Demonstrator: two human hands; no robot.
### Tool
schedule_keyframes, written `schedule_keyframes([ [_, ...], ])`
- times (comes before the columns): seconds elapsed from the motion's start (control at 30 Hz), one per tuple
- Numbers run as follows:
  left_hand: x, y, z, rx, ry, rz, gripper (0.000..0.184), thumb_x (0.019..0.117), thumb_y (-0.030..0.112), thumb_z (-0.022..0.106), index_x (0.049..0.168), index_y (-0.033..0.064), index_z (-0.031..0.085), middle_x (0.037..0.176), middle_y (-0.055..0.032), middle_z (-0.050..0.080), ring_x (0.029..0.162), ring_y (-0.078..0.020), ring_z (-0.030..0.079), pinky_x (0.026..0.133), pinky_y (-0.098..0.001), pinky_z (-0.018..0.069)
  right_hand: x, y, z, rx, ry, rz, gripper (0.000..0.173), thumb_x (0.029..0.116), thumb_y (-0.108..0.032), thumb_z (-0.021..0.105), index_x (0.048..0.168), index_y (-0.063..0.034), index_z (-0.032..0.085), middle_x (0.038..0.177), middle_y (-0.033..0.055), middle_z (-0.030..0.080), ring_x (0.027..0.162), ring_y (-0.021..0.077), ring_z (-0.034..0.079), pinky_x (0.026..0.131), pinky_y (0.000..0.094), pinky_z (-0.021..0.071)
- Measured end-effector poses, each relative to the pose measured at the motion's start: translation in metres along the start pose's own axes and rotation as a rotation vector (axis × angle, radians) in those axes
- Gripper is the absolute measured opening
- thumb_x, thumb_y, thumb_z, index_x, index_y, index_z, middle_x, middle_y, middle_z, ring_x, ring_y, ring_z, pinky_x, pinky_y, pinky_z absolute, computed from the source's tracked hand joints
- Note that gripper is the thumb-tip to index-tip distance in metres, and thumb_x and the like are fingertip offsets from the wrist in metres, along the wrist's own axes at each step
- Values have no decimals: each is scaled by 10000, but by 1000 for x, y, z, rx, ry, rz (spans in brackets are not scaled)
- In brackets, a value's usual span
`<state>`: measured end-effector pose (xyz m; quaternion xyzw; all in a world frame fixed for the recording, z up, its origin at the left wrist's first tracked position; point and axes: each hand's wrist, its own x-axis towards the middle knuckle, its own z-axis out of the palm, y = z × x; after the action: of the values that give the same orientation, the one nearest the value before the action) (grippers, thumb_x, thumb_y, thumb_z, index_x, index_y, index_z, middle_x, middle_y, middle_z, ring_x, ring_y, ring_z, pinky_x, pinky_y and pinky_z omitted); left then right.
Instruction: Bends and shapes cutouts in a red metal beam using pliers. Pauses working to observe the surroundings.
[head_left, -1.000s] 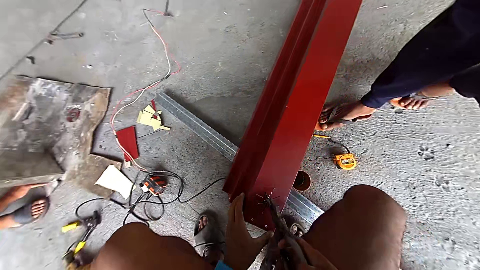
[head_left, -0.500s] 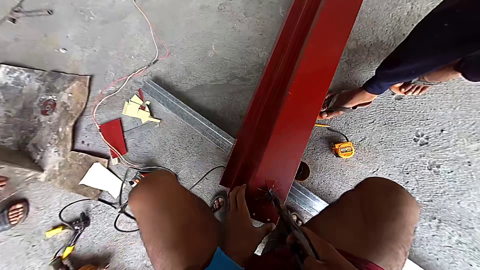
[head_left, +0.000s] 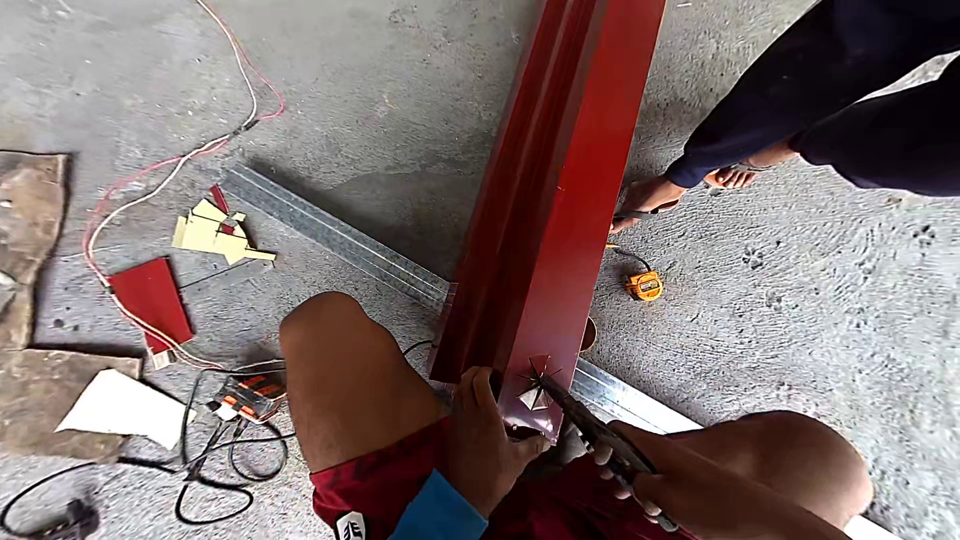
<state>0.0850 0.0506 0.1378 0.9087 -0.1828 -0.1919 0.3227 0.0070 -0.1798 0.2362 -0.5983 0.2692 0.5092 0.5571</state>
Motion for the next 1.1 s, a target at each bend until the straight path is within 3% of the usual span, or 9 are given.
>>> schedule_keyframes([
  [0.1, 2, -1, -5, -25, -48, 3, 1137, 490, 579, 935, 1340, -58, 529, 1323, -241, 597, 1235, -385, 590, 1041, -495, 511, 0, 3, 9, 100, 38, 6, 356, 880, -17, 552, 1219, -123, 526, 1083, 56, 663, 816, 168, 683, 674, 341, 581],
  [0.17, 13, -2, -20, -131, -165, -41, 1046, 550, 528, 931, 1327, -47, 534, 1316, -237, 589, 1215, -371, 593, 1022, -514, 516, 0, 7, 17, 206, 54, -7, 339, 867, -8, 549, 1190, -106, 512, 1012, 73, 674, 771, 192, 696, 660, 365, 604],
  [0.27, 52, -6, -48, -323, -275, -100, 710, 751, 466, 839, 1250, 7, 626, 1280, -178, 613, 1176, -304, 613, 981, -509, 534, 2, 16, 33, 254, 142, -69, 271, 844, -5, 555, 1100, -90, 522, 845, 50, 637, 624, 172, 634, 542, 347, 553],
  [0.3, 69, -2, -54, -389, -261, -113, 644, 811, 427, 801, 1272, 16, 620, 1320, -179, 597, 1211, -310, 597, 996, -519, 524, 3, 17, 38, 254, 184, -84, 254, 836, -6, 559, 1075, -84, 530, 811, 44, 618, 588, 164, 603, 512, 344, 525],
  [0.37, 105, 13, -52, -463, -205, -118, 678, 901, 452, 728, 1403, 39, 536, 1405, -196, 560, 1265, -328, 576, 1020, -531, 512, 5, 18, 48, 220, 266, -89, 233, 815, -12, 559, 1037, -79, 539, 763, 36, 598, 560, 156, 581, 499, 347, 509],
  [0.47, 158, 44, -25, -361, -158, -90, 888, 870, 588, 709, 1549, 92, 423, 1502, -220, 455, 1376, -379, 460, 1098, -584, 426, 5, 17, 56, 103, 365, -87, 223, 834, -22, 563, 1055, -47, 568, 799, 75, 603, 623, 201, 606, 567, 414, 531],
  [0.6, 175, 59, 7, 11, -224, -16, 1063, 841, 693, 687, 1652, 204, 206, 1568, -191, 365, 1359, -404, 438, 1017, -592, 448, -5, 11, 57, 94, 388, -68, 223, 840, -49, 562, 1062, -51, 574, 786, 74, 602, 621, 203, 601, 567, 420, 522],
  [0.9, 174, 57, 13, -24, -209, -36, 1057, 818, 689, 718, 1652, 278, 214, 1568, -148, 372, 1321, -380, 455, 992, -585, 448, -27, -14, 43, 293, 268, -17, 178, 832, -30, 559, 992, -100, 530, 720, 34, 589, 532, 148, 566, 467, 316, 480],
  [1.1, 170, 57, 13, -48, -191, -66, 1028, 830, 672, 714, 1649, 297, 219, 1577, -148, 368, 1339, -384, 441, 984, -587, 434, -3, 3, 60, 407, 240, -140, 331, 825, 39, 517, 1139, -63, 510, 938, 46, 664, 724, 147, 649, 613, 319, 550],
])
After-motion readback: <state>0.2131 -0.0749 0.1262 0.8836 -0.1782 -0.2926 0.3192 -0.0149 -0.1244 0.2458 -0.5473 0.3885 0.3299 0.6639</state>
